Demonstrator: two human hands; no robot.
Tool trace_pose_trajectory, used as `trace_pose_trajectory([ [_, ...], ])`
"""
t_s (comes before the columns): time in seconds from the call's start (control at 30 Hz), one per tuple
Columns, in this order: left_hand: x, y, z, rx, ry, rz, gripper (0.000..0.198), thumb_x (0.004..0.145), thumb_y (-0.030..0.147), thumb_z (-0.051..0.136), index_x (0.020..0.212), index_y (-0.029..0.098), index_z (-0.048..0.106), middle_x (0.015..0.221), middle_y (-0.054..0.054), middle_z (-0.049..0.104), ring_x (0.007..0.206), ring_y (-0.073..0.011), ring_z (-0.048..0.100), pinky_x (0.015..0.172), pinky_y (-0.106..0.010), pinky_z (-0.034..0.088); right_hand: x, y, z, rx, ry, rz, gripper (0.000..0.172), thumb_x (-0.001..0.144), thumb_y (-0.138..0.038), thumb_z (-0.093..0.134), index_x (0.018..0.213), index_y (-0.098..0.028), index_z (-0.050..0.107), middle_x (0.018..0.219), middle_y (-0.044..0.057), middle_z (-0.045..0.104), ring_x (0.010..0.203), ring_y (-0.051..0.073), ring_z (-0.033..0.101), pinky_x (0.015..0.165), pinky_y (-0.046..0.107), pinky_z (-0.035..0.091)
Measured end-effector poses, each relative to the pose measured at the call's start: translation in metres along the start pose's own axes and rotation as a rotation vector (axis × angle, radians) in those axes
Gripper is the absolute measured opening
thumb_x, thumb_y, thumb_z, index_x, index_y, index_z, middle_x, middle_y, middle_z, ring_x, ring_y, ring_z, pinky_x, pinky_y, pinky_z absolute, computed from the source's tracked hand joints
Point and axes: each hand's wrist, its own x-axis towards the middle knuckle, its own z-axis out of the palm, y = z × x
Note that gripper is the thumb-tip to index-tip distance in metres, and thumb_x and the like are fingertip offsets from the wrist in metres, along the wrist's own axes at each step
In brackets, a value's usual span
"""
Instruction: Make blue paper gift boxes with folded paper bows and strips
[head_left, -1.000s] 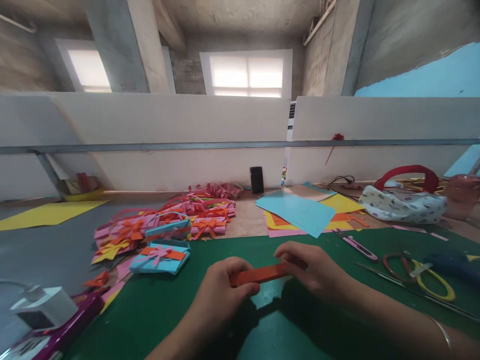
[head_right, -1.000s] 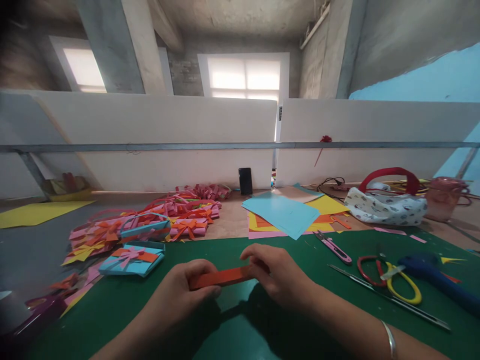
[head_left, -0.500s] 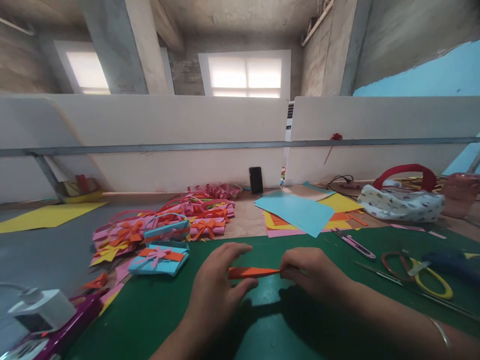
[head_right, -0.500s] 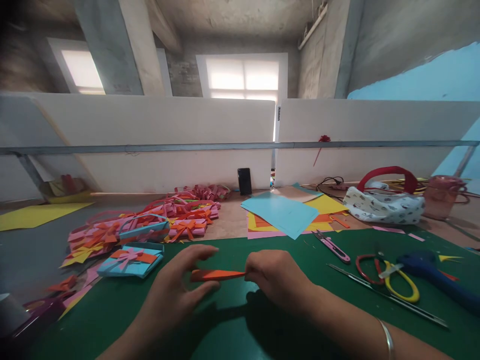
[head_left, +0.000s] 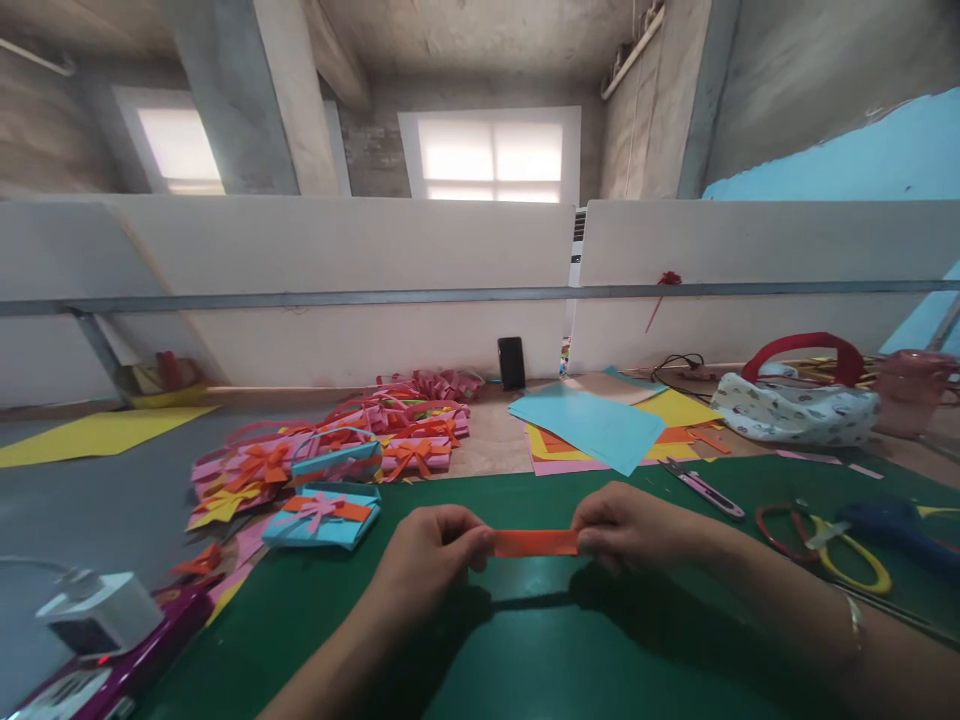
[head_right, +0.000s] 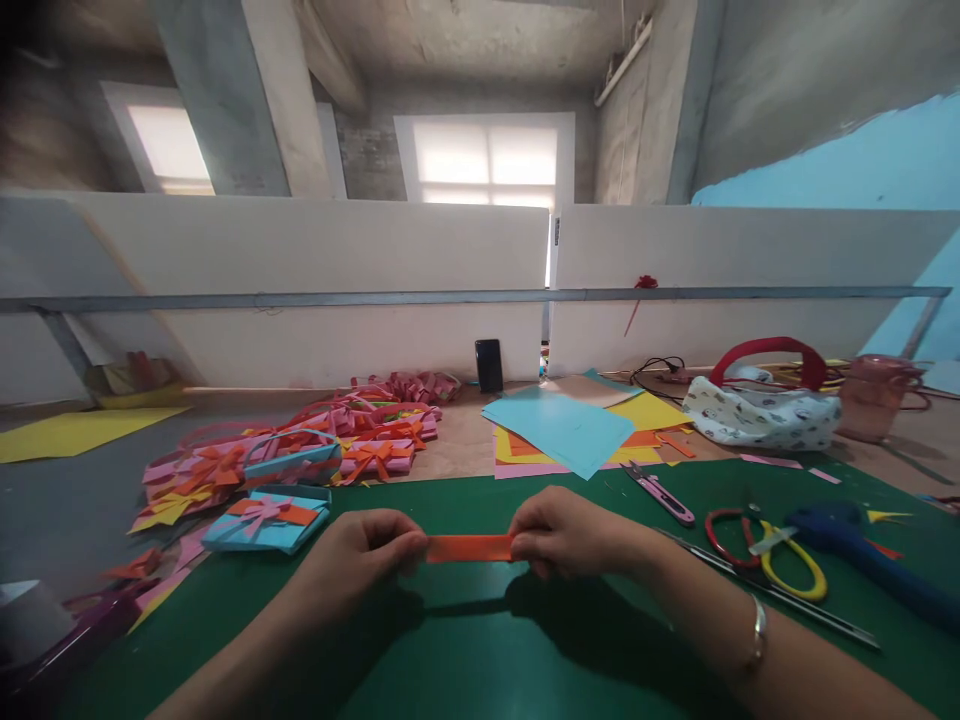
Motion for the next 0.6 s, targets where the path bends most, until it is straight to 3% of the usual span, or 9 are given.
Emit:
trace_pose_trajectory([
  [0.13, 0.004, -0.007, -0.002, -0.069, 0.01, -0.035, 0.033, 0.071, 0.043, 0.052, 0.057, 0.015, 0.061, 0.05, 0.001, 0.058, 0.042, -0.0087, 0.043, 0.044, -0.02, 0.032, 0.005, 0.01, -0.001, 0.08, 0.081, 0.084, 0.027, 0.079, -0.039, 0.054, 0.066, -0.015, 0.057, 0.041, -0.007, 0.048, 0.03, 0.005, 0.037, 0.028, 0.015, 0.028],
  [0.27, 0.008, -0.014, -0.006, -0.047, 0.164, 0.039, 0.024, 0.067, 0.039, 0.056, 0.06, 0.017, 0.064, 0.052, 0.001, 0.06, 0.049, -0.0122, 0.049, 0.049, -0.022, 0.036, 0.01, 0.014, -0.007, 0.065, 0.26, 0.047, 0.028, 0.08, -0.038, 0.052, 0.063, -0.016, 0.053, 0.043, -0.005, 0.05, 0.032, 0.007, 0.043, 0.032, 0.017, 0.033],
  [0.37, 0.01, -0.016, -0.007, -0.051, 0.221, 0.127, 0.018, 0.065, 0.031, 0.054, 0.07, 0.018, 0.065, 0.059, 0.0, 0.063, 0.058, -0.0155, 0.057, 0.057, -0.024, 0.043, 0.004, 0.0, -0.019, -0.013, 0.421, -0.057, 0.026, 0.081, -0.037, 0.05, 0.068, -0.016, 0.056, 0.053, -0.002, 0.056, 0.045, 0.01, 0.052, 0.046, 0.022, 0.043],
  [0.43, 0.009, -0.014, -0.006, -0.047, 0.232, 0.175, 0.016, 0.064, 0.025, 0.051, 0.071, 0.018, 0.064, 0.06, 0.0, 0.063, 0.061, -0.0164, 0.059, 0.061, -0.027, 0.046, -0.008, -0.014, -0.025, -0.084, 0.502, -0.132, 0.022, 0.075, -0.036, 0.061, 0.083, -0.016, 0.061, 0.074, 0.003, 0.063, 0.063, 0.014, 0.058, 0.059, 0.026, 0.046],
  [0.53, 0.002, -0.005, -0.006, -0.013, 0.258, 0.233, 0.016, 0.064, 0.019, 0.048, 0.071, 0.018, 0.062, 0.065, 0.0, 0.064, 0.066, -0.0175, 0.062, 0.066, -0.029, 0.048, -0.035, -0.032, -0.016, -0.281, 0.549, -0.28, 0.055, 0.061, -0.033, 0.076, 0.111, -0.021, 0.057, 0.101, 0.006, 0.064, 0.083, 0.018, 0.059, 0.069, 0.029, 0.046],
  [0.57, -0.002, 0.0, -0.007, -0.001, 0.262, 0.253, 0.015, 0.065, 0.018, 0.048, 0.071, 0.019, 0.062, 0.067, -0.001, 0.065, 0.068, -0.0176, 0.063, 0.068, -0.029, 0.049, -0.045, -0.036, -0.006, -0.361, 0.57, -0.345, 0.051, 0.063, -0.03, 0.074, 0.111, -0.021, 0.057, 0.097, 0.006, 0.064, 0.08, 0.018, 0.06, 0.067, 0.029, 0.046],
  [0.6, -0.006, 0.004, -0.008, 0.009, 0.26, 0.273, 0.015, 0.066, 0.017, 0.048, 0.072, 0.019, 0.062, 0.069, -0.001, 0.066, 0.07, -0.0174, 0.063, 0.068, -0.029, 0.049, -0.054, -0.037, 0.006, -0.429, 0.604, -0.409, 0.036, 0.07, -0.027, 0.069, 0.104, -0.021, 0.059, 0.088, 0.004, 0.065, 0.075, 0.016, 0.06, 0.064, 0.027, 0.045],
])
